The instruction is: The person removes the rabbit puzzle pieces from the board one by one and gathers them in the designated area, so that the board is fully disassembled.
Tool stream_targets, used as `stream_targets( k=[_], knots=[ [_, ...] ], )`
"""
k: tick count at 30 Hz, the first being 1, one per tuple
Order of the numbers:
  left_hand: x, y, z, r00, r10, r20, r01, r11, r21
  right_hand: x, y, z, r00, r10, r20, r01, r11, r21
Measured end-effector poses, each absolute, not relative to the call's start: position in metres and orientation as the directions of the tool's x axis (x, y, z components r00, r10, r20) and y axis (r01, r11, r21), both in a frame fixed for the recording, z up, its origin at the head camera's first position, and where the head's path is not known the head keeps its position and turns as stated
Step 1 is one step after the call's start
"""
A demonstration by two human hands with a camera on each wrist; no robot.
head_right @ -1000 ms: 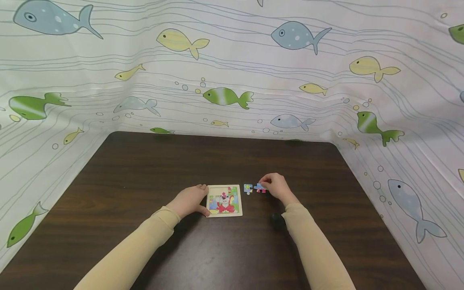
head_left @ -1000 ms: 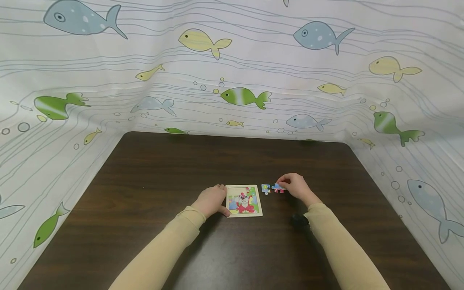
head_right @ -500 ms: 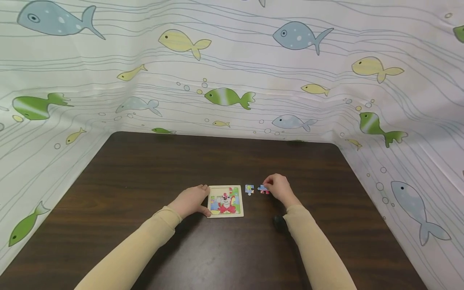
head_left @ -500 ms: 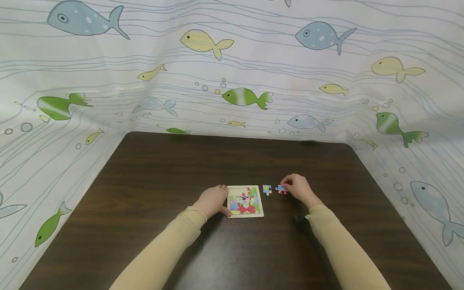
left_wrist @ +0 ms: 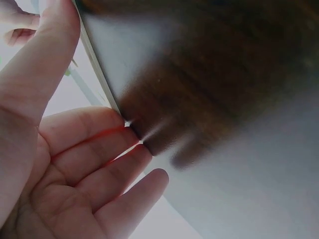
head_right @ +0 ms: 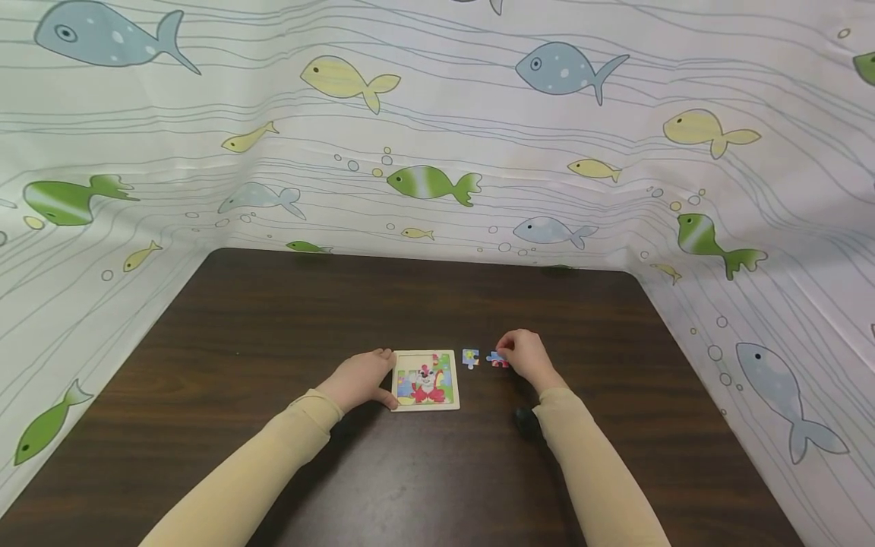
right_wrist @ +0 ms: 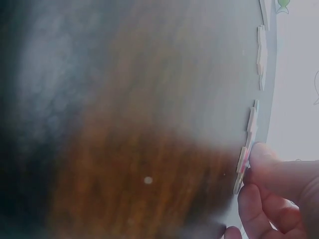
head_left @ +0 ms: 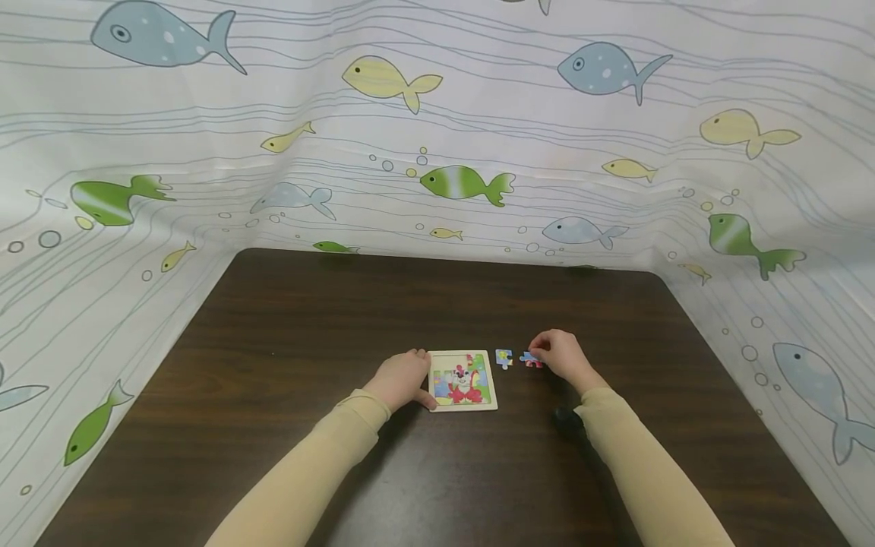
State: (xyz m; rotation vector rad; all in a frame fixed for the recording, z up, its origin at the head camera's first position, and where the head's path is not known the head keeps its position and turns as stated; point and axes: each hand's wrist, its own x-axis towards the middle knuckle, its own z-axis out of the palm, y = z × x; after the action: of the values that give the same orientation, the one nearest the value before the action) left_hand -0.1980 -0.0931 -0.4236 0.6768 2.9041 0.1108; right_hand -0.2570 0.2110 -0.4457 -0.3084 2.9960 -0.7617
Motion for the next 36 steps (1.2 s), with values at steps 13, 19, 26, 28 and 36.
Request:
stream_targets(
  k=[13, 19, 26, 28, 36],
  knots=[
    [-0.197, -0.093, -0.423, -0.885, 0.441, -0.148, 0.428, 0.897, 0.114, -0.255, 0.209, -0.441, -0.981, -0.185, 0.062, -0.190, 0.834, -0.518],
    [-0.197, -0.094, -0.423, -0.886, 0.443, -0.138, 0.430, 0.896, 0.115, -0.254, 0.199, -0.438, -0.981, -0.186, 0.055, -0.185, 0.817, -0.546],
    [-0.196, -0.093, -0.423, -0.887, 0.440, -0.142, 0.428, 0.897, 0.106, -0.251, 0.174, -0.439, -0.966, -0.253, 0.055, -0.246, 0.831, -0.500],
    [-0.196, -0.092, -0.423, -0.887, 0.440, -0.141, 0.429, 0.897, 0.103, -0.249, 0.168, -0.439, -0.961, -0.272, 0.045, -0.259, 0.833, -0.489],
    [-0.197, -0.094, -0.424, -0.887, 0.446, -0.122, 0.435, 0.894, 0.109, -0.247, 0.151, -0.442, -0.940, -0.342, 0.017, -0.316, 0.846, -0.429]
  ],
)
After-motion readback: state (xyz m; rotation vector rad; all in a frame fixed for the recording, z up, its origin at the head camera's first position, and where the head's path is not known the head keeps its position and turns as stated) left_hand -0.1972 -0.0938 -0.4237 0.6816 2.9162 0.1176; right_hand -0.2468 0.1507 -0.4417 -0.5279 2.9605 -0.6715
